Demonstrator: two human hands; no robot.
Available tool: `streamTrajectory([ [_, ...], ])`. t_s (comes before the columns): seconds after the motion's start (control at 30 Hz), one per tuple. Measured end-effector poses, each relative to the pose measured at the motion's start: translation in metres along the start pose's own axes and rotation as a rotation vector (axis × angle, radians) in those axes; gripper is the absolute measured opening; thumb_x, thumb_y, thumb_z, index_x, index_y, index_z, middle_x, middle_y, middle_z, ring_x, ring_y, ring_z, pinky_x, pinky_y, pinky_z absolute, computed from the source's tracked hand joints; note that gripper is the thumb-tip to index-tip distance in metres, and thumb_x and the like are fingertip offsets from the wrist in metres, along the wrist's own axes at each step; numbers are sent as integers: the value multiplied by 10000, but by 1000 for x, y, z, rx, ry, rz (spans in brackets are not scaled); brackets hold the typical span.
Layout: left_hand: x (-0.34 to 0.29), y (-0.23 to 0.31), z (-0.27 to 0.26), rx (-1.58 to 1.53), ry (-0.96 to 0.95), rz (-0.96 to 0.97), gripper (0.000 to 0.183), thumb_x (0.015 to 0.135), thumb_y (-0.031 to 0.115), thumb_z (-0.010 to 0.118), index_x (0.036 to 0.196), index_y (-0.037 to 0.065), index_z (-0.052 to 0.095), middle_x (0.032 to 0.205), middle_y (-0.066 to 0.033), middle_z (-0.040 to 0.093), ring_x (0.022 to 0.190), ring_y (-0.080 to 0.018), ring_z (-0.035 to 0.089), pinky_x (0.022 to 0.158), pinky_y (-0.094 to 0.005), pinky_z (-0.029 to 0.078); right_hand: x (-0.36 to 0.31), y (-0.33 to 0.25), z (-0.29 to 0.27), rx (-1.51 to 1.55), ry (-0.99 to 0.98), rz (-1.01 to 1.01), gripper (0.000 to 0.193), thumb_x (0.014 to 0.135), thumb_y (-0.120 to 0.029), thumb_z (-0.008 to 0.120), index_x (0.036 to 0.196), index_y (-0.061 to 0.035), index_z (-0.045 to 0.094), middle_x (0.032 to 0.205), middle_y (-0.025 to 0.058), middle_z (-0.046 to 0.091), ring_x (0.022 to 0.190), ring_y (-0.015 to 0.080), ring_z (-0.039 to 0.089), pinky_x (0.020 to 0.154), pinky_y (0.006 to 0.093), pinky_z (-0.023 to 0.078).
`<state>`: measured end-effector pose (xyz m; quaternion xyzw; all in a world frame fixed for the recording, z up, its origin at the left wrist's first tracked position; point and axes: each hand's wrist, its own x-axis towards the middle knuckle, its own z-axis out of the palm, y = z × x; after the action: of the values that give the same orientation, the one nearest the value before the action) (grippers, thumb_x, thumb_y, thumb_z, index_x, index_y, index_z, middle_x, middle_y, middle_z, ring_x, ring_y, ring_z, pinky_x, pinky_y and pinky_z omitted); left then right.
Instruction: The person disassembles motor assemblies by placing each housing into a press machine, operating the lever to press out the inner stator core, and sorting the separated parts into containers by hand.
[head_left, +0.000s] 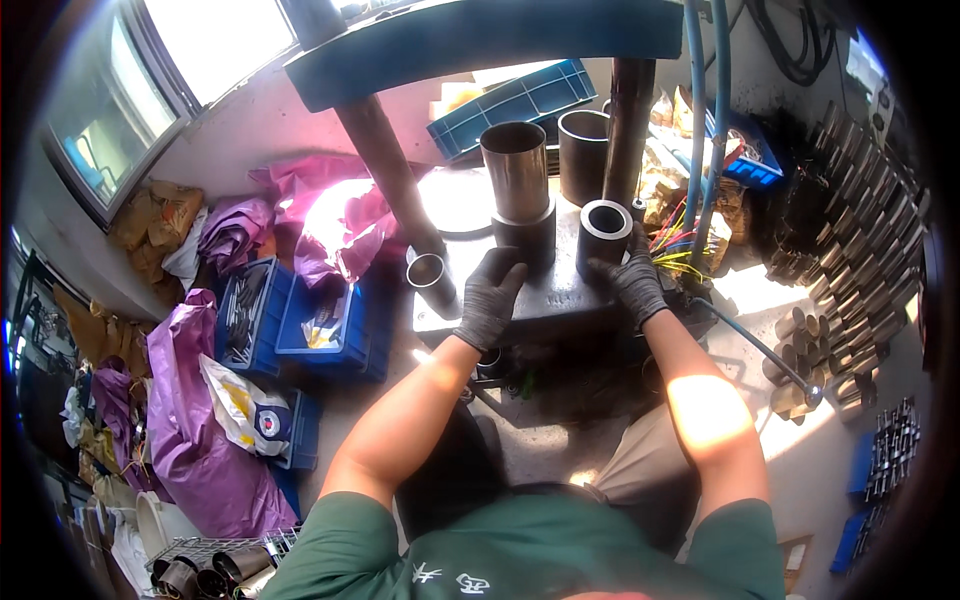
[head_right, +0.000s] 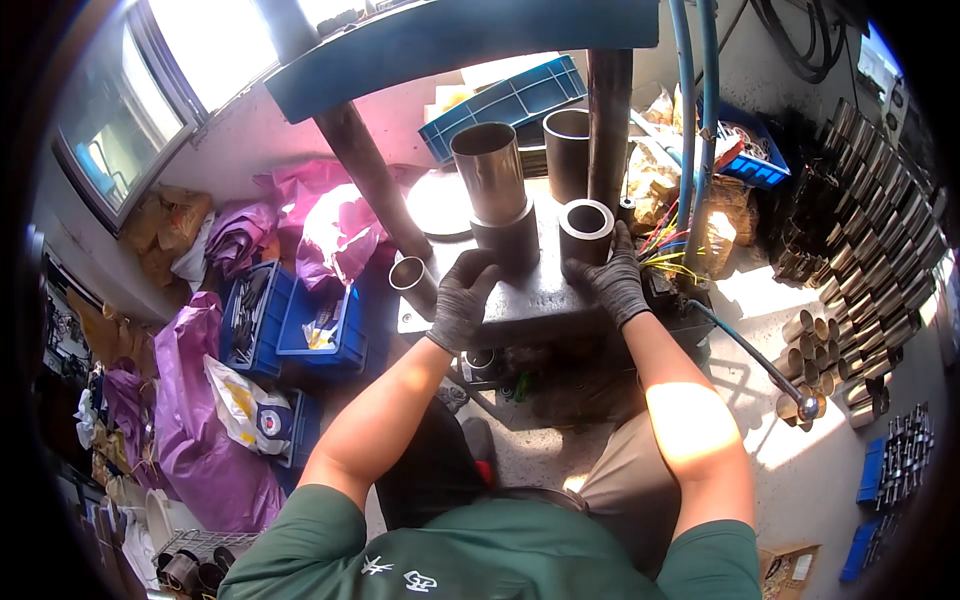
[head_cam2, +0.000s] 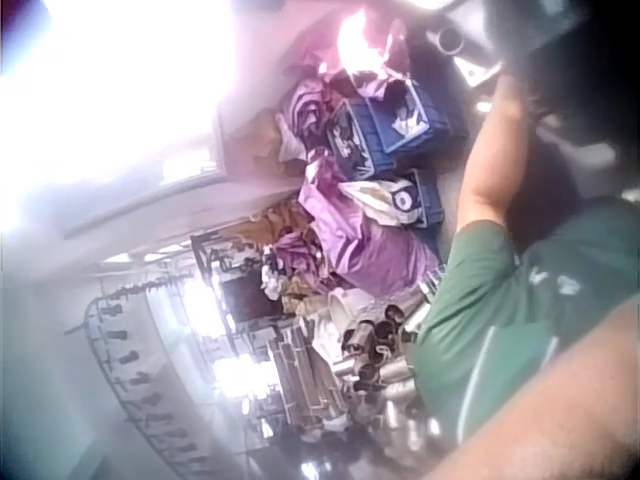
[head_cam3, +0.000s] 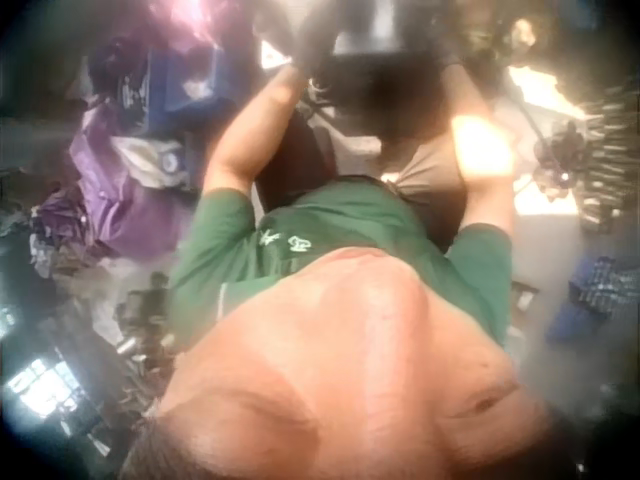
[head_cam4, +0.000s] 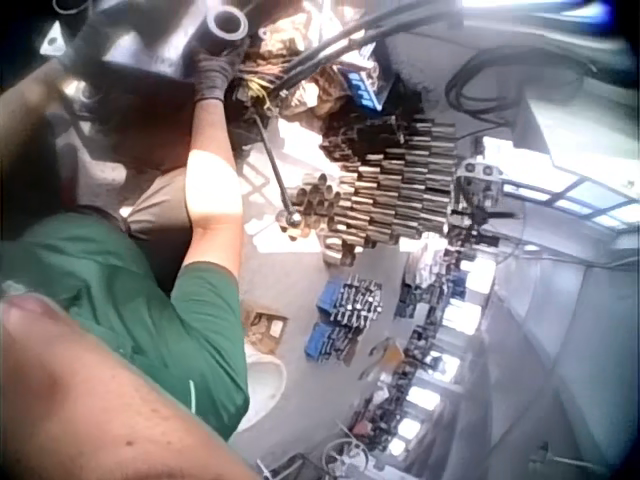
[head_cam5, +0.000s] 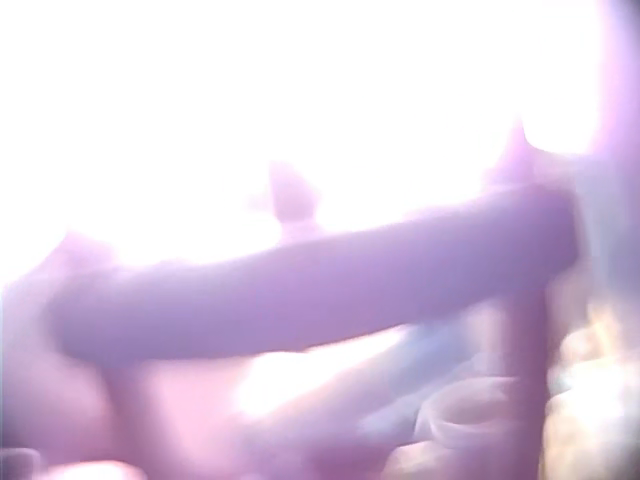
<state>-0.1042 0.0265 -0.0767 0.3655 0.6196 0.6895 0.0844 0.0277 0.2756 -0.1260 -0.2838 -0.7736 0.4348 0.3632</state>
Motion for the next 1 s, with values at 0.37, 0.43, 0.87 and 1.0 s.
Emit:
streamTrajectory([
  [0.37, -9, 4, 38, 557, -225, 25, 698, 855, 214, 849, 1446, 64, 509, 1394, -191, 571, 1332, -337, 556, 1099, -436, 481, -28, -19, -5, 259, -137, -88, 781, 886, -101, 814, 1559, -74, 417, 1498, 127, 556, 1383, 270, 529, 1189, 396, 426],
  [0.43, -7, -2, 47, 523, -203, -44, 733, 827, 245, 870, 1438, 62, 509, 1384, -190, 581, 1309, -341, 569, 1091, -438, 490, -43, -35, -23, 273, -250, -60, 778, 908, -109, 799, 1575, -64, 401, 1518, 135, 542, 1402, 267, 513, 1189, 393, 422],
  [0.87, -5, -15, 98, 330, 108, -81, 1079, 554, 362, 1012, 1407, 46, 431, 1337, -223, 536, 1218, -450, 558, 1029, -503, 509, -181, -223, -236, -711, -31, -640, 368, 914, -130, 744, 1257, -26, 661, 1088, 185, 695, 981, 358, 669, 1037, 498, 484],
  [1.0, -3, -7, 102, 307, 148, 19, 903, 592, 282, 980, 1294, 25, 474, 1222, -195, 615, 1184, -399, 602, 999, -489, 515, -184, -207, -297, -1063, -7, -347, 233, 923, -92, 739, 1133, 9, 723, 1049, 197, 708, 945, 366, 664, 964, 459, 519],
])
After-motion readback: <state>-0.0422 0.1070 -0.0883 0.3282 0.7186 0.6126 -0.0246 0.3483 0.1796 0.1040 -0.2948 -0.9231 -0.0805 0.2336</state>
